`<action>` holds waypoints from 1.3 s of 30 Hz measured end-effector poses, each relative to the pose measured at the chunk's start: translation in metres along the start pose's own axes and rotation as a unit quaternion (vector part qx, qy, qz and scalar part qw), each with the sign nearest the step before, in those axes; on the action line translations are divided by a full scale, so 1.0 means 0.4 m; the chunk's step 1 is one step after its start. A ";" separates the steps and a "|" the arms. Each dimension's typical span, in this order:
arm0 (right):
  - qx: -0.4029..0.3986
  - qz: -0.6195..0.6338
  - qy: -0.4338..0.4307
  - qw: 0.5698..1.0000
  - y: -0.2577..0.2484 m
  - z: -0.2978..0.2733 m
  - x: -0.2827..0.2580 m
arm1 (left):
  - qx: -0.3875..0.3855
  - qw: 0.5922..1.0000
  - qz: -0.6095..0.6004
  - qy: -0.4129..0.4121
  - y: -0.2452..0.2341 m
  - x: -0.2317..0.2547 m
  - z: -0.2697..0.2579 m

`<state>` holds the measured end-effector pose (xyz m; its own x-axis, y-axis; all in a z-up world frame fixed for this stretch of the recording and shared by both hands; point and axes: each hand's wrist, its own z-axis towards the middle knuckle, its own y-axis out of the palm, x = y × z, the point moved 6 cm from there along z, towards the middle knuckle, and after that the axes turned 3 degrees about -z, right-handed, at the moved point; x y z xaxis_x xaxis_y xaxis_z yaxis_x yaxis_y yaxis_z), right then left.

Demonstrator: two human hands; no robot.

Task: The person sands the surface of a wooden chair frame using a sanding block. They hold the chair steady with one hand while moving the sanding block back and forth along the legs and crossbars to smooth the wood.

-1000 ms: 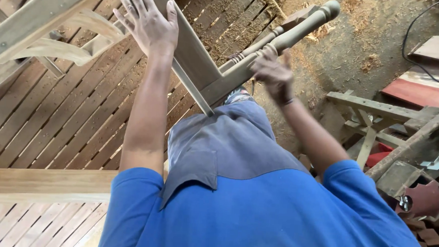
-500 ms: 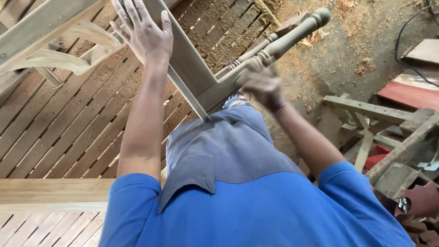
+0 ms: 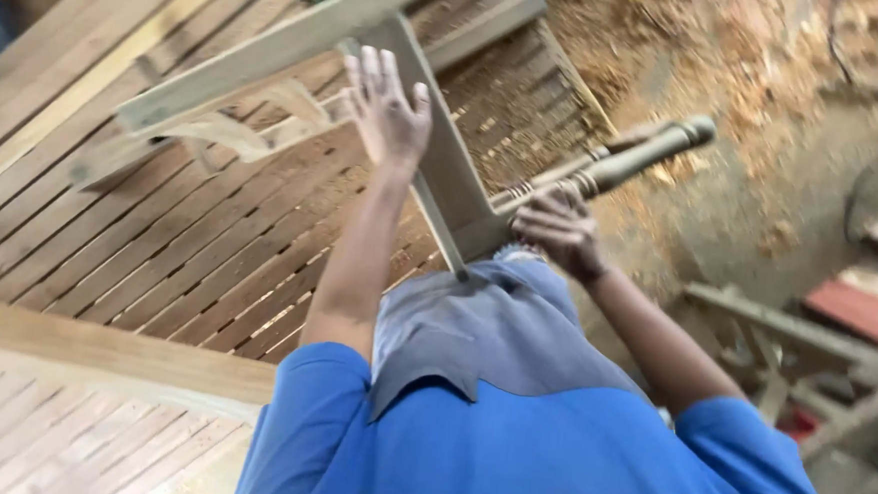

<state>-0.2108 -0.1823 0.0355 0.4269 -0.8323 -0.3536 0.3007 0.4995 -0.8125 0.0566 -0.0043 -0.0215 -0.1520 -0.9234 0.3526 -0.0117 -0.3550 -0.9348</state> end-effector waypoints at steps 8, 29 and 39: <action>-0.035 0.120 -0.071 0.990 0.028 0.068 -0.098 | 0.029 0.988 -0.129 -0.078 -0.033 0.022 -0.162; -0.245 0.154 -0.082 0.954 0.060 0.011 0.238 | -0.007 0.907 -0.216 -0.360 0.016 0.011 -0.440; -0.273 0.179 -0.185 0.927 0.135 0.074 0.148 | 0.059 0.859 -0.255 -0.440 -0.015 0.056 -0.606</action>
<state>-0.1440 -0.1972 -0.0156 0.7094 -0.4476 -0.5445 -0.3502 0.4466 -0.8234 -0.1864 0.0127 -0.0186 0.6493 -0.3776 0.6601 0.2536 -0.7108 -0.6561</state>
